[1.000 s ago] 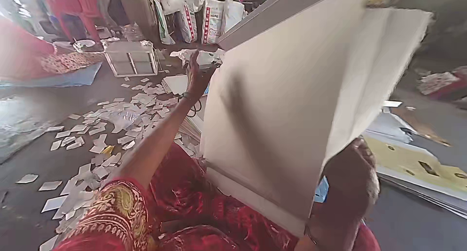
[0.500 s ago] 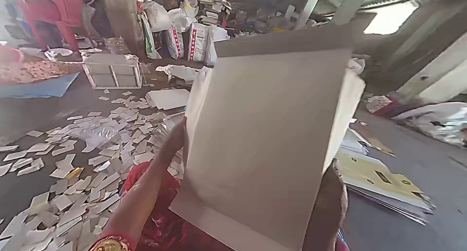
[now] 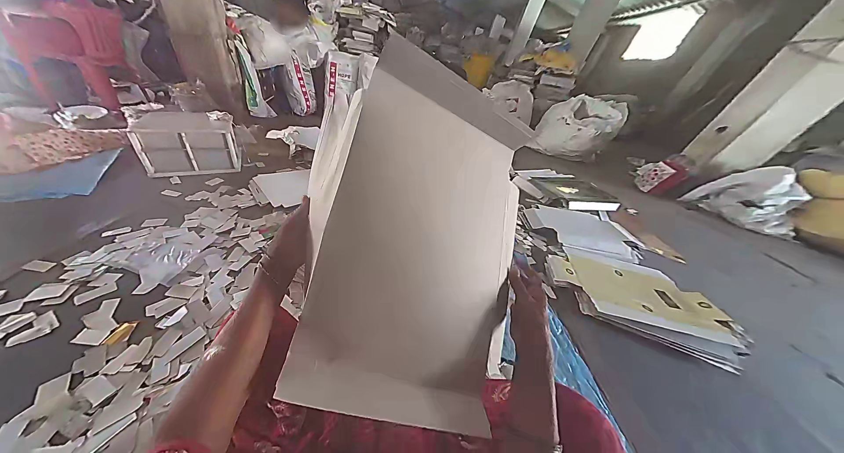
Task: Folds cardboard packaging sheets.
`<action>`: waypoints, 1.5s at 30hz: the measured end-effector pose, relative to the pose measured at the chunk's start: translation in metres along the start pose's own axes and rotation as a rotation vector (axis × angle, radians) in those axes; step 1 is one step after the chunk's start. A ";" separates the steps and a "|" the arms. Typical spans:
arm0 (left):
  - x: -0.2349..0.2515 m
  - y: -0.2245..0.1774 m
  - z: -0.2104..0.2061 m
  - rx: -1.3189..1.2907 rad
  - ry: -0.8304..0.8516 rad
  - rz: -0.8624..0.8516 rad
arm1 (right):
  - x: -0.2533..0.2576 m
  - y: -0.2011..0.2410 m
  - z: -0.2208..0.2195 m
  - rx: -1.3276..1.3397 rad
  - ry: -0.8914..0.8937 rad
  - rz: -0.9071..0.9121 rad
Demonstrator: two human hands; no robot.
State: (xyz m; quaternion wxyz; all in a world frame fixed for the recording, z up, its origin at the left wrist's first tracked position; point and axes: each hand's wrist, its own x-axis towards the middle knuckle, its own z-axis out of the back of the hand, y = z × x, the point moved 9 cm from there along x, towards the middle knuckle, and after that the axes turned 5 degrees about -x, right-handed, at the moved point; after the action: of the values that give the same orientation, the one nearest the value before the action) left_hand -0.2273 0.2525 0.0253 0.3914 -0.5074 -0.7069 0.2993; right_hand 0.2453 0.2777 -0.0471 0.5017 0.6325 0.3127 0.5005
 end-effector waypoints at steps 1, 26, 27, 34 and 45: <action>0.002 -0.004 -0.004 0.012 0.022 -0.006 | 0.001 0.010 0.000 -0.087 0.011 0.042; 0.006 -0.093 -0.115 0.757 0.531 -0.291 | 0.027 0.205 0.034 -0.809 0.158 0.643; 0.005 -0.093 -0.113 0.776 0.529 -0.287 | 0.024 0.199 0.033 -0.804 0.166 0.642; 0.035 -0.099 -0.103 1.183 0.537 -0.524 | -0.010 0.182 0.039 -0.376 0.339 0.464; 0.040 -0.073 -0.013 0.836 -0.167 -0.640 | -0.082 0.192 0.034 -0.240 -0.055 0.494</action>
State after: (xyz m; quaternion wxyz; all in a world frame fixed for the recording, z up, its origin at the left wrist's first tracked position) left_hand -0.2584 0.2682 0.1022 0.5743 -0.0418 -0.6756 0.4605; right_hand 0.2319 0.1351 0.1087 0.4441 0.6389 0.0735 0.6238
